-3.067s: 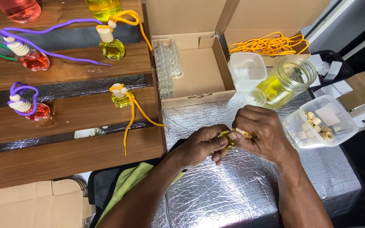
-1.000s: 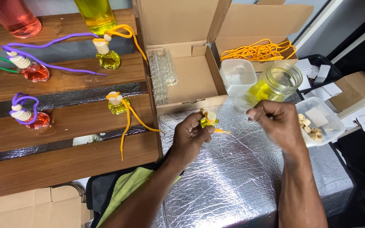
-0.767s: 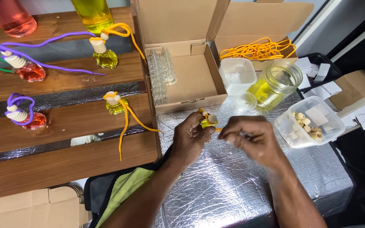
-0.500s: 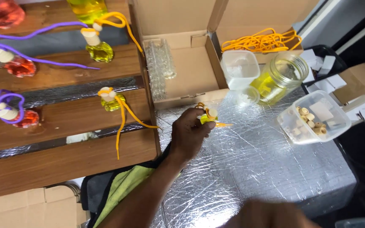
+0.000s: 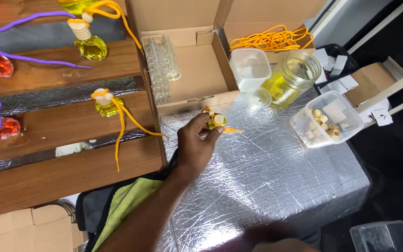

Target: Assembling small perfume bottles by threading a string through a wooden cap and then packaging the finished product into a small cardboard box.

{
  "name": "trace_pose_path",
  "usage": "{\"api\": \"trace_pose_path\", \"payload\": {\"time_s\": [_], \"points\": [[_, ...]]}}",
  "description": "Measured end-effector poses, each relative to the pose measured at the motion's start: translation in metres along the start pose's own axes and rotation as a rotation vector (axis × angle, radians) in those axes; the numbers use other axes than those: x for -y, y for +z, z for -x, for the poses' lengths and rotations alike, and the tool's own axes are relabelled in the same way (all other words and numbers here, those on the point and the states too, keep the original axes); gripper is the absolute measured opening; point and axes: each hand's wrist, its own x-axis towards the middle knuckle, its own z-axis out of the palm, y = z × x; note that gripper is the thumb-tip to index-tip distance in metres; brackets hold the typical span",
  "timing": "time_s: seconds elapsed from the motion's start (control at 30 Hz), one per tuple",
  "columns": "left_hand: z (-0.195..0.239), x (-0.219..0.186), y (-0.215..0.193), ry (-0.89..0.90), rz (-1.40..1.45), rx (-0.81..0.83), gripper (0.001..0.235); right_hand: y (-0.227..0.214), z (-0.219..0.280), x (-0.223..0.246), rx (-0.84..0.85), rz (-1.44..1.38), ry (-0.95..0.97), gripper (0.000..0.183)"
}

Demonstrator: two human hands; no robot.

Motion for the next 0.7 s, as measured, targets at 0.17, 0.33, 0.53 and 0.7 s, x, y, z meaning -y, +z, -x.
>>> {"api": "trace_pose_path", "payload": {"time_s": [0.17,0.33,0.53,0.7], "points": [[-0.010,0.045,-0.009,0.319,-0.583,-0.140,0.031,-0.020,-0.032,-0.069,-0.039,0.075,-0.018,0.021],[-0.013,0.024,-0.011,0.201,-0.701,-0.136,0.025,-0.063,-0.068,-0.172,-0.170,0.381,-0.214,0.030],[-0.016,0.024,-0.016,0.223,-0.785,-0.082,0.030,-0.060,-0.061,-0.197,-0.136,0.449,-0.142,0.034],[-0.009,-0.029,-0.018,0.150,-0.821,0.035,0.036,-0.057,-0.059,-0.186,-0.078,0.471,-0.092,0.044]]}}
